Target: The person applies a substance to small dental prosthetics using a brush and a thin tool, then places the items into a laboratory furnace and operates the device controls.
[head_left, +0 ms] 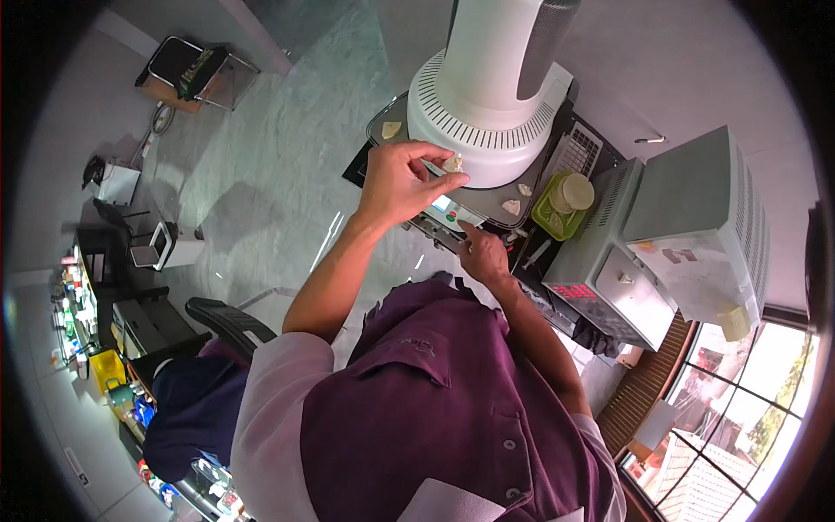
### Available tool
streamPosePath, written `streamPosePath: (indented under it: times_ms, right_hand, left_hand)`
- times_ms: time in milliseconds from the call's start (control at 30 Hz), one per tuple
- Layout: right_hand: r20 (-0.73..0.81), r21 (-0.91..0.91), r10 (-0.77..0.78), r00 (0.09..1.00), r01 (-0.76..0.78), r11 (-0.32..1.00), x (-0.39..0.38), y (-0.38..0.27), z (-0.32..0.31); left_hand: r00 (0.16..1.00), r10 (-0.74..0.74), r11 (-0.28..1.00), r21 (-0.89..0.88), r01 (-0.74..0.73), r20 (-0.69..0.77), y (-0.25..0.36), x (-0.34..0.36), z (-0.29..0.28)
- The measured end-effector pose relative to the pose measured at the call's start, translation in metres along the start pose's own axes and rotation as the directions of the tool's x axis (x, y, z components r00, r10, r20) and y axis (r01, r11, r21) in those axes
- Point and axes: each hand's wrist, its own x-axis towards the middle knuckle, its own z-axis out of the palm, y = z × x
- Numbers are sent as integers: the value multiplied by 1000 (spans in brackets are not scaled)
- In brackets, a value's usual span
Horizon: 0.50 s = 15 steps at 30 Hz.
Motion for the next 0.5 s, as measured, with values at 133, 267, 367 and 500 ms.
streamPosePath:
  times_ms: [133, 267, 367, 500]
  right_hand:
    - [-274, 295, 25, 961, 59, 954, -18, -3, -19]
    - [-358, 501, 209, 910, -1, 865, -33, -21, -58]
    - [-395, 563, 193, 898, 71, 823, -31, -34, -91]
    - [-326, 684, 171, 930, 107, 722, -29, -38, -115]
  left_hand:
    - [998, -33, 999, -32, 35, 50, -1, -4, 10]
    - [994, 0, 997, -79, 9, 109, -10, -13, 35]
    - [972, 51, 992, -120, -23, 230, -13, -16, 49]
    - [936, 114, 986, -151, -66, 334, -12, -17, 65]
